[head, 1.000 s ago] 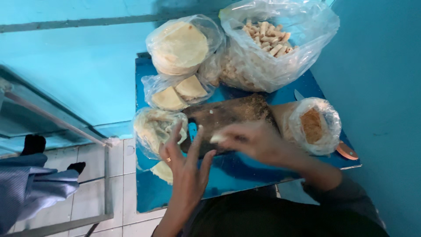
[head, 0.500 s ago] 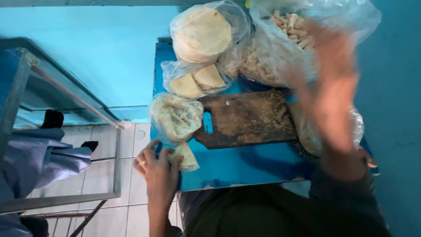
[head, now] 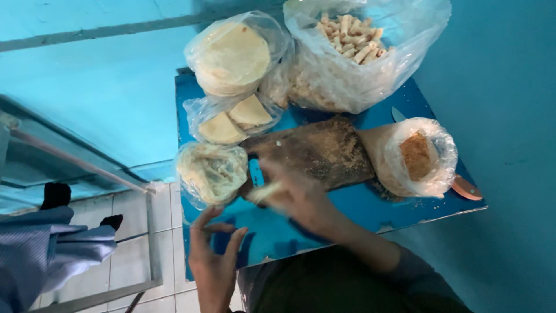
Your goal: The person sits at a small blue table and folds triangular dough wrappers around a brown filling taken from a plastic bag, rolling each wrapper by hand into a filled roll. The finished rolls are placed into a large plastic bag already holding similar rolled snacks.
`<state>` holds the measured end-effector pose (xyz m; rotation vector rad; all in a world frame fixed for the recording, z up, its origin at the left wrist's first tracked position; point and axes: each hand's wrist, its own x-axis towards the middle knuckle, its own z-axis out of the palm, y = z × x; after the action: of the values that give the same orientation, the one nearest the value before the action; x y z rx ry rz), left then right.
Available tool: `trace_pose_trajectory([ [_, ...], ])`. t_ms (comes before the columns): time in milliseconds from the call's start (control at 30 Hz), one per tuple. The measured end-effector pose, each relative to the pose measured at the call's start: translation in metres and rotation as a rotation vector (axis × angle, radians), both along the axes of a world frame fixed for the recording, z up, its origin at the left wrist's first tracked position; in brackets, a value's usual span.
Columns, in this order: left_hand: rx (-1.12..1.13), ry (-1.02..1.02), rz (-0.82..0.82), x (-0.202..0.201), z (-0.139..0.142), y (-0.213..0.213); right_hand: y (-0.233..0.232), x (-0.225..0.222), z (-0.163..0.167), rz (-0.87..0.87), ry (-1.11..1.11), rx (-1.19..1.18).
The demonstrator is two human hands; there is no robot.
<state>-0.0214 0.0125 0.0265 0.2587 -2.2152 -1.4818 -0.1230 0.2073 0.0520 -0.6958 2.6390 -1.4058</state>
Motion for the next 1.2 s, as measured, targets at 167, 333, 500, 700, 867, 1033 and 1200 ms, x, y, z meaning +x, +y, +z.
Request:
trace_pose_trajectory([
  [167, -0.127, -0.032, 0.055, 0.0, -0.003, -0.008, 0.069, -0.028, 0.009, -0.534, 0.262, 0.38],
  [333, -0.109, 0.083, -0.027, -0.007, -0.011, 0.005, 0.06, 0.001, 0.011, -0.194, 0.358, -0.146],
  [500, -0.091, 0.113, -0.063, -0.01, -0.011, 0.015, 0.011, 0.038, -0.025, 0.111, 0.11, 0.097],
  [700, -0.149, 0.108, 0.019, -0.007, -0.007, 0.004, 0.077, 0.027, -0.013, -0.344, 0.375, 0.476],
  [867, -0.274, 0.205, 0.002, -0.021, -0.004, 0.024, 0.108, 0.034, 0.026, -0.449, 0.33, 0.186],
  [1033, 0.552, -0.086, -0.479, -0.042, -0.014, 0.058, 0.076, 0.023, 0.036, -0.154, -0.044, -0.032],
  [1200, 0.817, -0.244, -0.394, -0.048, -0.04, 0.066, 0.046, 0.007, 0.015, -0.105, -0.015, -0.185],
])
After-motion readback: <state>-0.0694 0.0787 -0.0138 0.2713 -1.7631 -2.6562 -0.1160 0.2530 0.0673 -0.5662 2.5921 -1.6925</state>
